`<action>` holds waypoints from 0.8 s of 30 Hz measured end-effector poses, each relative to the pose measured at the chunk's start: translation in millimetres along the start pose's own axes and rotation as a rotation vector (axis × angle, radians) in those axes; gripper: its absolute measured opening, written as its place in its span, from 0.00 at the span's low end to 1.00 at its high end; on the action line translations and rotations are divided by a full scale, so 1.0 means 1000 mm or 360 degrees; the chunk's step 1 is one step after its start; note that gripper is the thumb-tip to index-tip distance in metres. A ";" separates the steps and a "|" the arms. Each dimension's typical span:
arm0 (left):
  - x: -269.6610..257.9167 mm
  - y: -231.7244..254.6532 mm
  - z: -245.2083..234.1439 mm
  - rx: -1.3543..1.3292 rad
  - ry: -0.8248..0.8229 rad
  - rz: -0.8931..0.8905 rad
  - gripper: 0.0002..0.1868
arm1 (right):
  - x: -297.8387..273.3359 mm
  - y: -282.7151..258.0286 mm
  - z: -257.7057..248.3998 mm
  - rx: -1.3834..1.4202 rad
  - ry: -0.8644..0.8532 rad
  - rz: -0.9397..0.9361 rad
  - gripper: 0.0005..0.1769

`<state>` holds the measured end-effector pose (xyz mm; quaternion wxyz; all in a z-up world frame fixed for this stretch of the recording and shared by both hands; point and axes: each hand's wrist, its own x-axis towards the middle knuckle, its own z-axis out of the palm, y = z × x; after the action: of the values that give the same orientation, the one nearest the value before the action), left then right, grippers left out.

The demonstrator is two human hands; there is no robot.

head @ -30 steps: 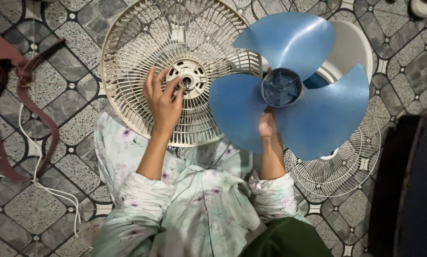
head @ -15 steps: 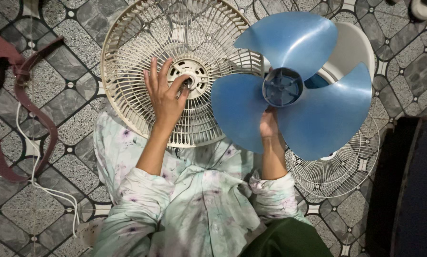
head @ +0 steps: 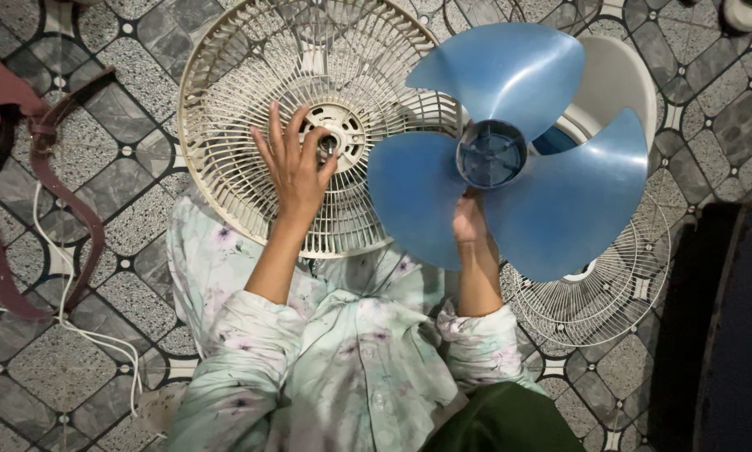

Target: The person sits on the floor and disassembles a small electric fan. They remove the front grille, unscrew the central nut, and take off the fan blades, leaving the components separated on the floor.

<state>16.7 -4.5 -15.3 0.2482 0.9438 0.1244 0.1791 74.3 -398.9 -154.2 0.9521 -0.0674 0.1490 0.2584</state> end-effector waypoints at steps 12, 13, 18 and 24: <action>0.000 0.000 -0.010 -0.0149 -0.0117 -0.0085 0.35 | 0.003 -0.001 -0.003 0.0250 -0.0024 0.0313 0.17; 0.001 -0.002 -0.011 -0.0106 -0.0146 -0.0082 0.36 | 0.005 -0.001 -0.003 0.0442 0.0113 0.0251 0.17; 0.006 -0.013 -0.006 0.0024 -0.0167 0.0069 0.36 | 0.001 -0.001 -0.008 0.0105 0.0000 0.0097 0.21; 0.009 -0.021 -0.008 -0.0012 -0.0194 0.0225 0.35 | 0.008 0.000 -0.007 -0.0237 0.0092 -0.0084 0.15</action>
<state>18.4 19.8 -17.1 0.2456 0.9585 0.0416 0.1389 79.1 -397.0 -163.5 0.9462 -0.1495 0.1550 0.2416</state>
